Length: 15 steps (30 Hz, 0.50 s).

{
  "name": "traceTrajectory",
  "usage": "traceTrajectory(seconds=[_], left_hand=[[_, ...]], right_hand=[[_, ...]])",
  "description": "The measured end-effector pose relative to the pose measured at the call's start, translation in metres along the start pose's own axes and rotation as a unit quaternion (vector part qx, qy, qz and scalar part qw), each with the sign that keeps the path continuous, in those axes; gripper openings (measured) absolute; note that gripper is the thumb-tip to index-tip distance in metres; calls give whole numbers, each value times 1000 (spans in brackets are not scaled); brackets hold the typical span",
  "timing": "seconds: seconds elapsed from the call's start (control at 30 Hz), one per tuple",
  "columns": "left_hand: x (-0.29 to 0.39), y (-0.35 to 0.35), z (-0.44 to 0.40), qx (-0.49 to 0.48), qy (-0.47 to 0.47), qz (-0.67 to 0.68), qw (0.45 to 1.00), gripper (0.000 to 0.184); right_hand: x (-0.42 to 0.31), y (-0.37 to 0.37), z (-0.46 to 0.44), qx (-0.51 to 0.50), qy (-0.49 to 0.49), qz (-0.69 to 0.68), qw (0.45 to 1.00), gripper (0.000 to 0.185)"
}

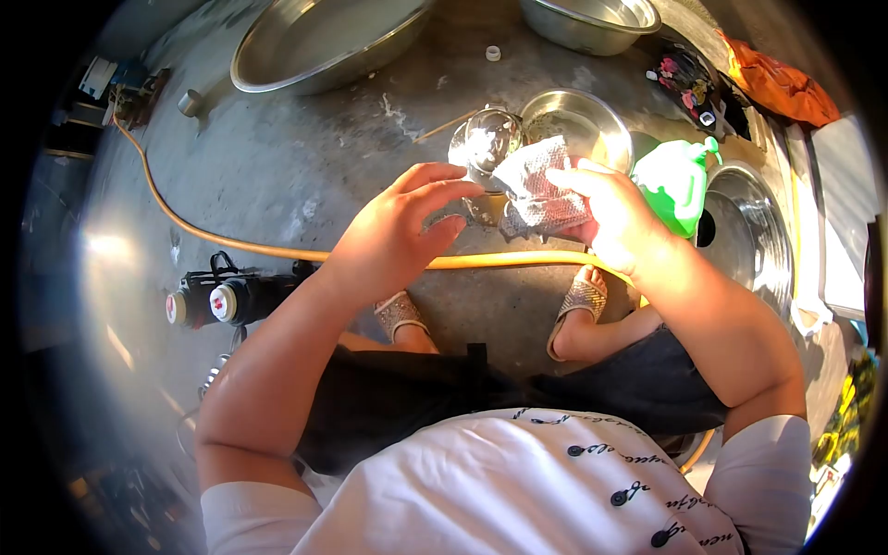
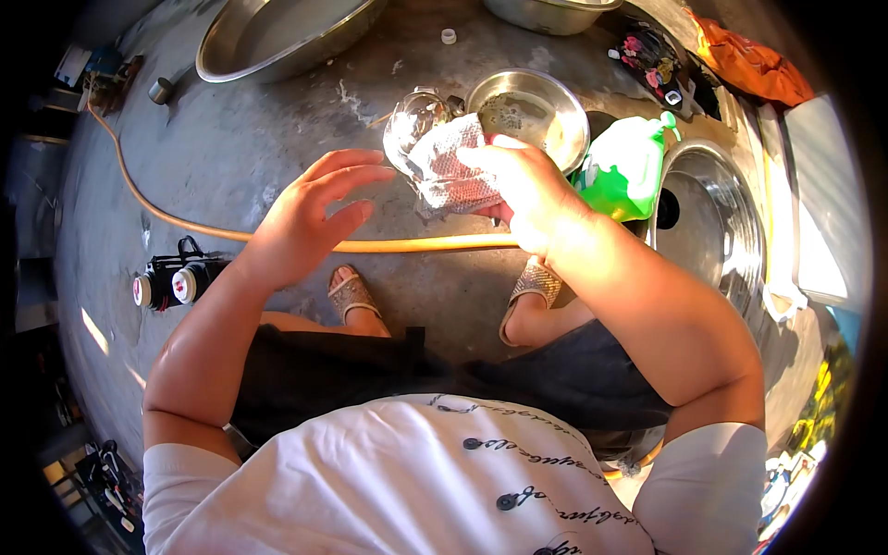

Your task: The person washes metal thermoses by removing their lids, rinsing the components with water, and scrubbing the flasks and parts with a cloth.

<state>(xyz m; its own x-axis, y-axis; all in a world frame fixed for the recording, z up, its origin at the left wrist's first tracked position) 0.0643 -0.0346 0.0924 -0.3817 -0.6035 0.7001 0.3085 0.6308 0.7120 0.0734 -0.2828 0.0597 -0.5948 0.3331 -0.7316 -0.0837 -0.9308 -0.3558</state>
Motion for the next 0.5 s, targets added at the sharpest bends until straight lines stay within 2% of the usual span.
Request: traceTrajectory(seconds=[0.07,0.13,0.17,0.2,0.27,0.37,0.4,0.43,0.47,0.5], left_hand=[[-6,-4,-7,36,78,8,996,39],[-16,-11,-17,53,85,3,995,42],[-20,-14,-23,72,94,-1,993,47],[-24,-18,-28,70,93,0,993,47],[-29,-26,-41,80,124,-32,988,58],[-33,-38,-63,100,118,-71,985,67],[-32,-41,-70,93,118,-78,986,72],[-31,-45,-77,90,123,-87,984,74],[-29,-49,-81,85,116,-105,984,74],[-27,-52,-86,79,109,-123,983,75]], right_hand=[[-18,6,-7,48,45,-30,997,23],[-30,10,-11,86,116,-48,988,21],[-37,12,-12,112,153,-10,982,20],[-40,12,-12,92,221,33,970,21],[-47,10,-12,102,220,-16,970,23],[-54,5,-14,95,228,-84,965,23],[-46,12,-22,76,336,27,938,22],[-45,19,-31,79,332,28,940,22],[-46,25,-39,56,360,95,927,27],[-45,29,-41,32,385,160,908,40]])
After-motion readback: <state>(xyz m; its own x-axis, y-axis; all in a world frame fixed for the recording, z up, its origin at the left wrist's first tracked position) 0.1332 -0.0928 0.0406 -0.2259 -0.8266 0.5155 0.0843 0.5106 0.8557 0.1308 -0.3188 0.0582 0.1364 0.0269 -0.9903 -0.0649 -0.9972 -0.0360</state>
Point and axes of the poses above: each hand's wrist, its own z-axis away from the middle knuckle, its own y-axis out of the back of the hand, x = y × z, the point moved 1 cm from there along -z, towards the middle knuckle, and after that the axes turned 10 degrees about x, right-handed, at the moved point
